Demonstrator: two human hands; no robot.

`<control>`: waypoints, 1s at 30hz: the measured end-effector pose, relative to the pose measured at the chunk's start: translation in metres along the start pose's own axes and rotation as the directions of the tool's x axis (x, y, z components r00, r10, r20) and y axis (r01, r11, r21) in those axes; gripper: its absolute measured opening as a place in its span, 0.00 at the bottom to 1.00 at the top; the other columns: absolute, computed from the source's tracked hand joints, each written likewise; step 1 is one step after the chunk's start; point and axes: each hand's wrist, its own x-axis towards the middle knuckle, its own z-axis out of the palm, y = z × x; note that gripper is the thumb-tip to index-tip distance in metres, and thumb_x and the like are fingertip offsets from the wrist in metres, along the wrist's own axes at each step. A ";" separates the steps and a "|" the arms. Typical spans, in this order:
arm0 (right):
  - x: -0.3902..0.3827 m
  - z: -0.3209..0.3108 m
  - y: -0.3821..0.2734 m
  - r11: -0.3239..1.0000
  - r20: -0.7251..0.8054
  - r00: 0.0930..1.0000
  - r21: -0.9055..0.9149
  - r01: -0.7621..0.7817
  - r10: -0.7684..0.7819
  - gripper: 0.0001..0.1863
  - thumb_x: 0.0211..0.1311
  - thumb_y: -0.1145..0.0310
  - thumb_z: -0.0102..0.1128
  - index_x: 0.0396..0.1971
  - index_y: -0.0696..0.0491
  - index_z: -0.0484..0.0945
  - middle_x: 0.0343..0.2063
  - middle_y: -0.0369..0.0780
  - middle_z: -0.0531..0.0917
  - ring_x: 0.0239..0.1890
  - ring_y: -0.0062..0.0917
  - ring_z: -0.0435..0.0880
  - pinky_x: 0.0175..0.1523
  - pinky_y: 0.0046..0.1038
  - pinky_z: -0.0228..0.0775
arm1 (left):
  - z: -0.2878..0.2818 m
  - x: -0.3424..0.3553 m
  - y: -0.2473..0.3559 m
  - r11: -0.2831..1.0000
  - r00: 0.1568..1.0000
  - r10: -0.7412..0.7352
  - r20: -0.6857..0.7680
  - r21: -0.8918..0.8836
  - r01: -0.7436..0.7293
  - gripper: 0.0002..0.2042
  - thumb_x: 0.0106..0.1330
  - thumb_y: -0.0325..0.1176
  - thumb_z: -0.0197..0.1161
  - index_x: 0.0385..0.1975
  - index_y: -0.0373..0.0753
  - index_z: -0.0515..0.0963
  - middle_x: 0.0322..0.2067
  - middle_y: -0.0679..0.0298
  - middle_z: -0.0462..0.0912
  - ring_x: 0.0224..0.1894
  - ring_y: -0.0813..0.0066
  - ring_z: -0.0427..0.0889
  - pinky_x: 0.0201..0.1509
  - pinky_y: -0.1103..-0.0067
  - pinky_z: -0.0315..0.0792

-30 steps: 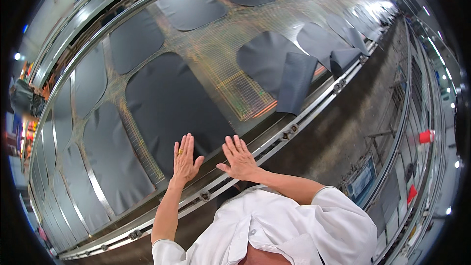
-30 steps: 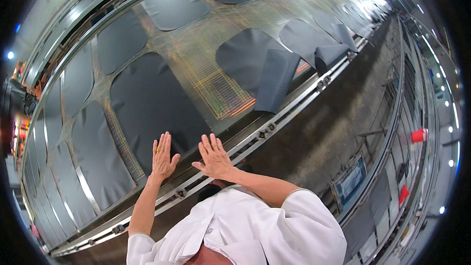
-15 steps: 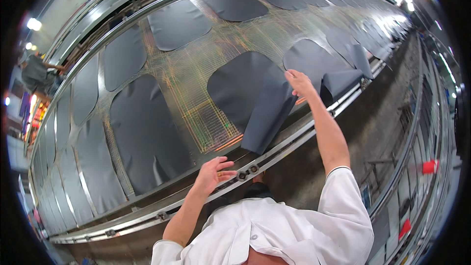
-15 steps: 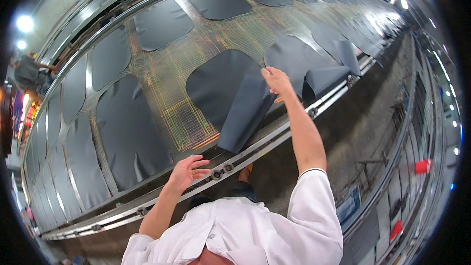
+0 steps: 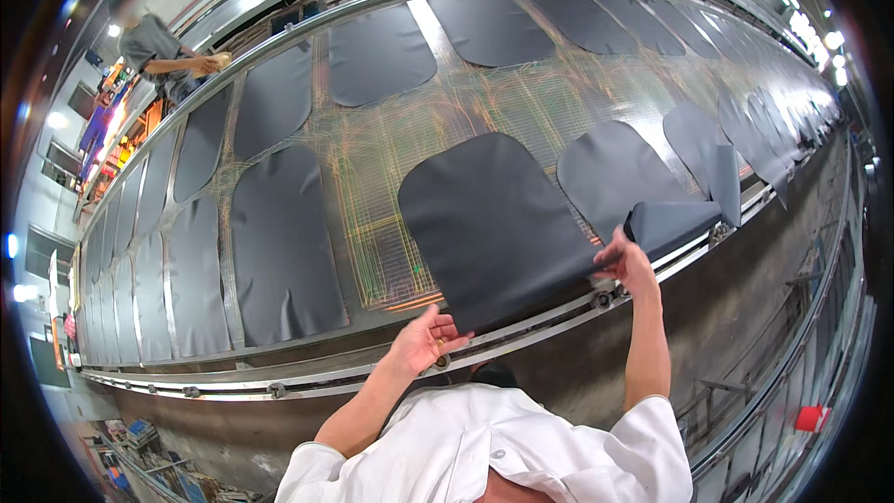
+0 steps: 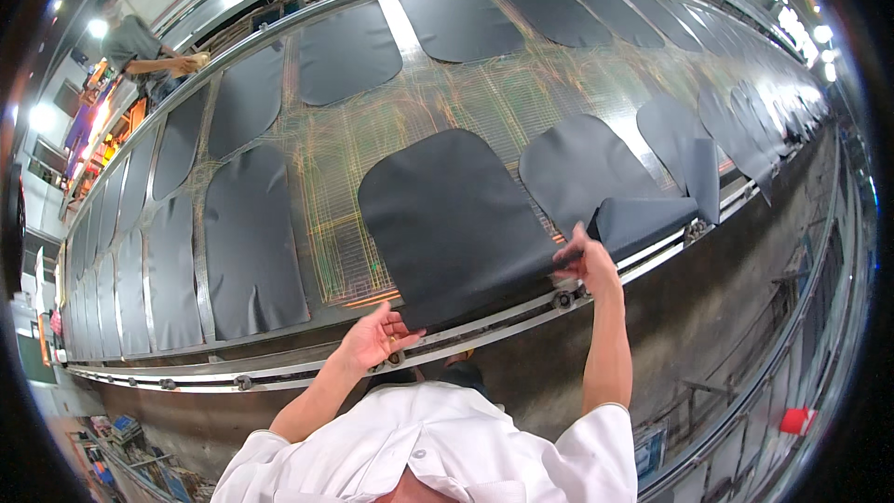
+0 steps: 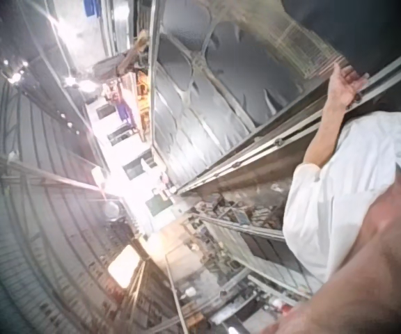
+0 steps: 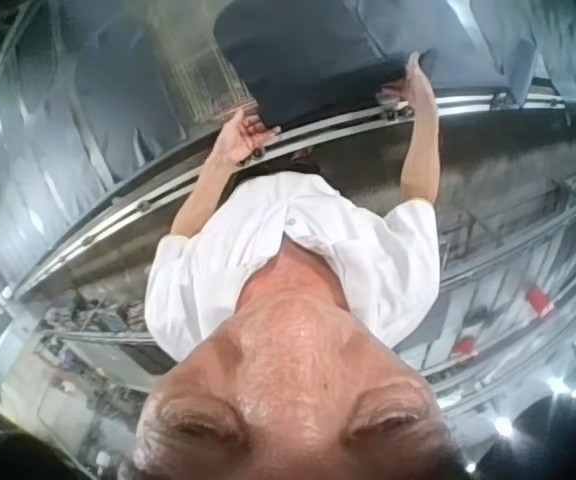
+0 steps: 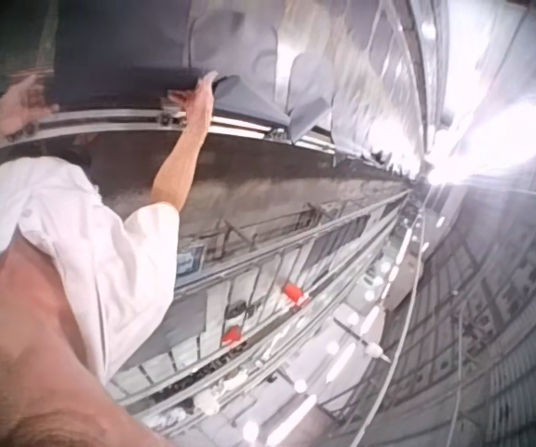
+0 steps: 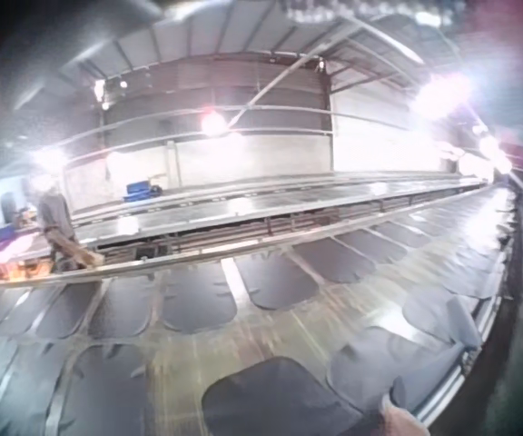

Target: The person places and smooths black material patches onto a large curved metallic surface with a grid pattern. The person repeatedly lifts, positions, and presses down the material by hand to ensure it adheres to the surface.

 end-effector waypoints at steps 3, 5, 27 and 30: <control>0.005 -0.026 0.019 0.980 -0.098 0.988 -0.173 0.098 -0.116 0.10 0.52 0.67 0.69 0.26 0.56 0.78 0.29 0.42 0.82 0.34 0.25 0.81 0.41 0.29 0.73 | 0.001 0.022 -0.017 0.982 0.995 0.095 -0.033 0.164 -0.089 0.09 0.64 0.28 0.64 0.39 0.31 0.74 0.34 0.57 0.77 0.40 0.64 0.81 0.53 0.73 0.79; -0.020 0.019 0.012 0.878 -0.262 0.906 -0.436 0.197 -0.334 0.10 0.51 0.69 0.69 0.28 0.58 0.79 0.27 0.40 0.82 0.33 0.26 0.81 0.40 0.29 0.72 | 0.005 0.022 -0.022 0.938 0.983 0.176 -0.054 0.313 -0.151 0.13 0.62 0.26 0.65 0.43 0.31 0.71 0.38 0.56 0.75 0.41 0.65 0.81 0.53 0.74 0.79; -0.010 0.189 -0.132 0.870 0.081 0.930 -0.331 0.364 -0.359 0.07 0.57 0.67 0.64 0.24 0.53 0.79 0.18 0.30 0.77 0.16 0.14 0.72 0.19 0.20 0.60 | -0.001 -0.003 0.007 0.984 0.956 -0.160 0.246 -0.032 0.173 0.14 0.69 0.36 0.59 0.43 0.29 0.72 0.38 0.50 0.80 0.38 0.60 0.84 0.39 0.72 0.84; -0.012 0.187 -0.144 0.884 0.125 0.929 -0.288 0.369 -0.347 0.06 0.57 0.68 0.64 0.25 0.53 0.79 0.19 0.30 0.78 0.16 0.13 0.74 0.18 0.18 0.61 | 0.031 -0.032 0.015 0.982 0.974 -0.145 0.176 -0.094 0.164 0.16 0.69 0.38 0.58 0.43 0.28 0.72 0.38 0.51 0.79 0.35 0.60 0.82 0.32 0.75 0.82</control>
